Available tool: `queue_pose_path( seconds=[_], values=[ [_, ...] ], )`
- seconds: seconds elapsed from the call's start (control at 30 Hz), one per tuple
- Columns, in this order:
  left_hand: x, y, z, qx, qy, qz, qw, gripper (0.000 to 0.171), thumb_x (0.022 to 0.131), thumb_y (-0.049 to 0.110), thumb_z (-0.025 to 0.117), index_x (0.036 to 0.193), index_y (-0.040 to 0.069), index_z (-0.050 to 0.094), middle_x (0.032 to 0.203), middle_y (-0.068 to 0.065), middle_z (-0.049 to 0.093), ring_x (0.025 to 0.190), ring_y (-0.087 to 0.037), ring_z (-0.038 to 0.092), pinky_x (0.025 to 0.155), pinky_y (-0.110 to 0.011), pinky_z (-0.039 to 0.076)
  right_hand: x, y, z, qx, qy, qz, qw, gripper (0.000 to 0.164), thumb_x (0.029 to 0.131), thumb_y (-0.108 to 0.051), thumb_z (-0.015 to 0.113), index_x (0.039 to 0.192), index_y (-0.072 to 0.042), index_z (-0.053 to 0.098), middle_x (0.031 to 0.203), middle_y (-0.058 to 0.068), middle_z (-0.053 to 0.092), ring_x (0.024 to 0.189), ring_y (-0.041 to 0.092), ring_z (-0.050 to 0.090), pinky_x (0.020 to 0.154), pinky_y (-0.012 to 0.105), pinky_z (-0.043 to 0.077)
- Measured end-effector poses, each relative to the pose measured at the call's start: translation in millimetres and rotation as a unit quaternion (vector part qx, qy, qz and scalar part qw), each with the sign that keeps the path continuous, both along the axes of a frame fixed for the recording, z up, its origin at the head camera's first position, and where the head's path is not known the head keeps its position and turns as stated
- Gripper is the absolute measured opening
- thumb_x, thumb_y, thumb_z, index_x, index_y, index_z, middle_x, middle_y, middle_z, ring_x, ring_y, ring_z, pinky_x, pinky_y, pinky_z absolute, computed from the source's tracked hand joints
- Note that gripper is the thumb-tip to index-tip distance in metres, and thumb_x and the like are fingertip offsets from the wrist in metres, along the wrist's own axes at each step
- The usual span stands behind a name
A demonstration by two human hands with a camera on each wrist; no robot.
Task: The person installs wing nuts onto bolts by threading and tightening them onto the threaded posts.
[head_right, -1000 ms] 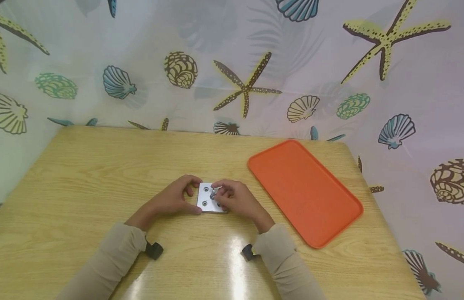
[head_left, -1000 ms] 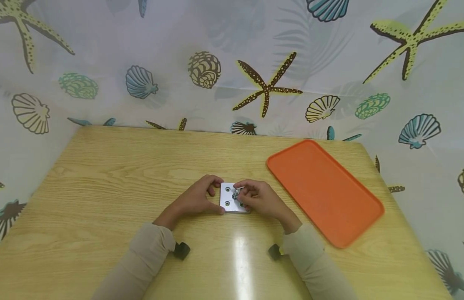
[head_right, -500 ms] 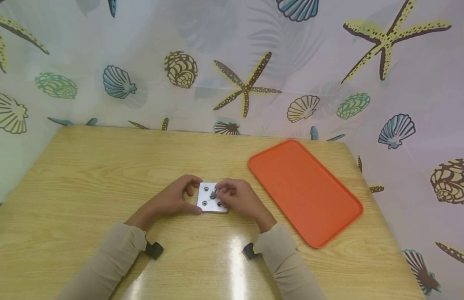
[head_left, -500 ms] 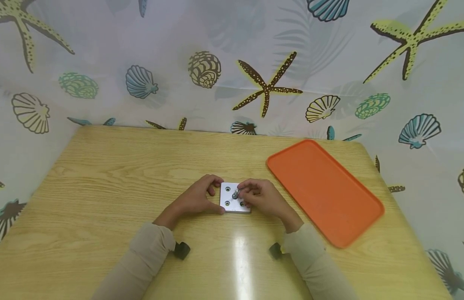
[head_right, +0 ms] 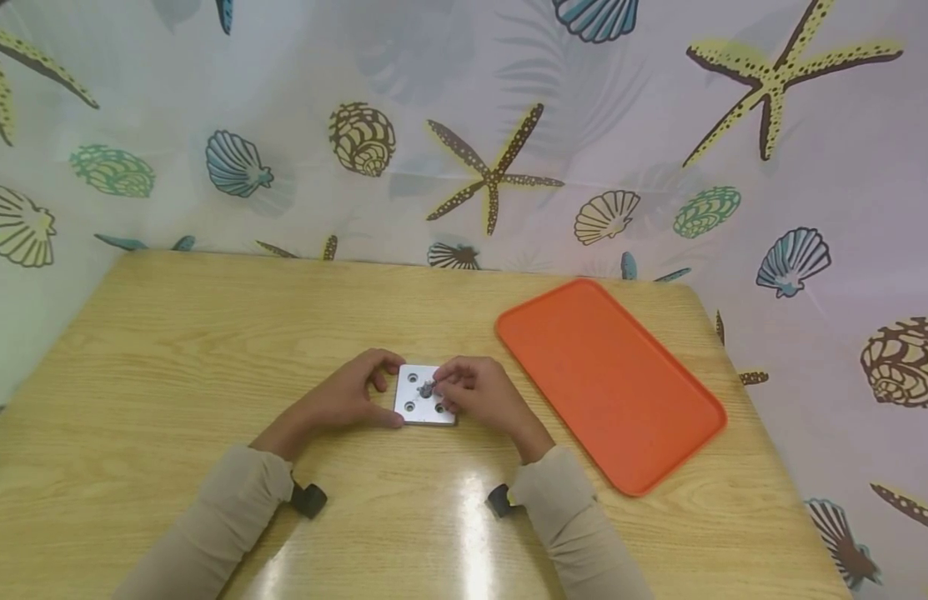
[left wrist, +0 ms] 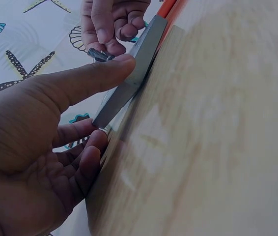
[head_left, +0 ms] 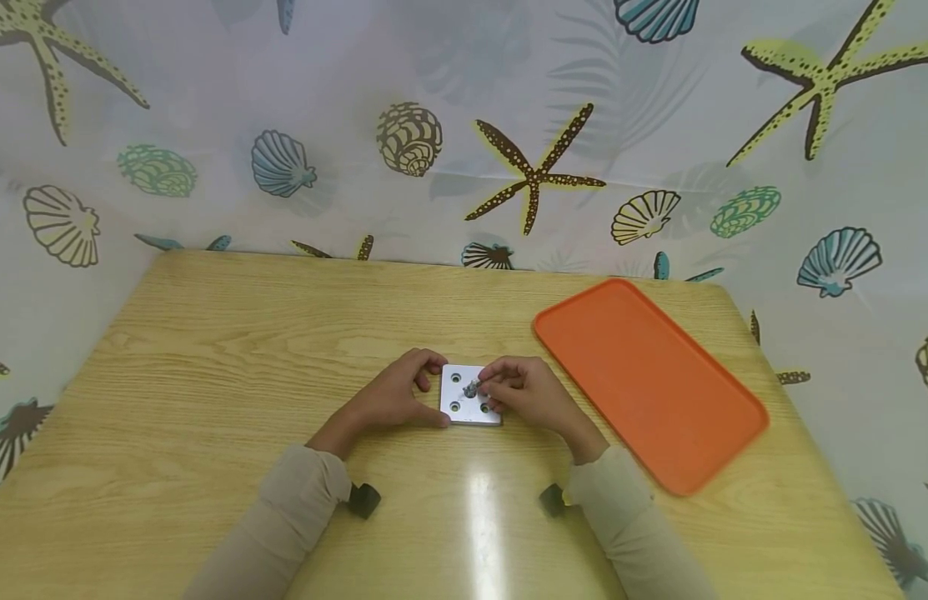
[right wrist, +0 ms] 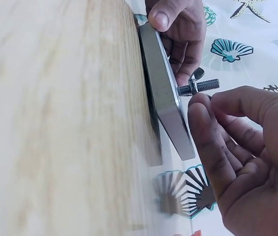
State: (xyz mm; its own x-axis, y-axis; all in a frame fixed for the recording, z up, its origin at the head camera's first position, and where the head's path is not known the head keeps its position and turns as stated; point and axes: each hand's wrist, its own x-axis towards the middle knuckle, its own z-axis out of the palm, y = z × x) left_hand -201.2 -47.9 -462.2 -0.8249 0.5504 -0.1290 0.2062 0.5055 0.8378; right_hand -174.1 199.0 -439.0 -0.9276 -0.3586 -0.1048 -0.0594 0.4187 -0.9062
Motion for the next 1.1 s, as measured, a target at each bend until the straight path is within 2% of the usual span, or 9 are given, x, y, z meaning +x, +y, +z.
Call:
queue_pose_path(
  seconds=[0.2, 0.37, 0.63, 1.1],
  values=[
    [-0.3, 0.2, 0.2, 0.001, -0.001, 0.001, 1.0, 0.08, 0.072, 0.029, 0.091, 0.138, 0.013, 0.05, 0.129, -0.004, 0.055, 0.104, -0.019, 0.054, 0.091, -0.034, 0.047, 0.7, 0.7, 0.6, 0.014, 0.024, 0.003, 1.0, 0.012, 0.093, 0.0, 0.065, 0.103, 0.006, 0.069, 0.093, 0.022, 0.072, 0.067, 0.009, 0.062, 0.063, 0.02, 0.054],
    [0.1, -0.3, 0.3, 0.002, 0.003, 0.0, 1.0, 0.079, 0.072, 0.03, 0.091, 0.137, 0.013, 0.05, 0.128, -0.005, 0.055, 0.104, -0.018, 0.055, 0.09, -0.034, 0.047, 1.4, 0.0, 1.9, 0.013, 0.02, 0.002, 1.0, 0.011, 0.094, -0.001, 0.064, 0.102, 0.006, 0.069, 0.087, 0.02, 0.071, 0.067, 0.01, 0.061, 0.063, 0.02, 0.054],
    [0.9, -0.6, 0.6, 0.002, -0.002, 0.002, 1.0, 0.08, 0.072, 0.029, 0.091, 0.139, 0.013, 0.05, 0.129, -0.004, 0.055, 0.104, -0.018, 0.054, 0.091, -0.034, 0.047, 1.9, -1.1, 3.3, -0.002, 0.0, 0.006, 1.0, 0.014, 0.094, -0.001, 0.063, 0.106, 0.006, 0.066, 0.091, 0.021, 0.068, 0.071, 0.013, 0.063, 0.064, 0.024, 0.058],
    [-0.2, -1.1, -1.4, -0.003, -0.006, 0.0, 1.0, 0.081, 0.073, 0.029, 0.09, 0.14, 0.013, 0.048, 0.132, -0.002, 0.053, 0.107, -0.018, 0.053, 0.092, -0.034, 0.047, 3.2, -3.6, 1.6, -0.012, 0.008, 0.028, 0.999, 0.028, 0.093, -0.002, 0.065, 0.121, 0.003, 0.06, 0.092, 0.022, 0.069, 0.068, 0.011, 0.062, 0.063, 0.023, 0.055]
  ],
)
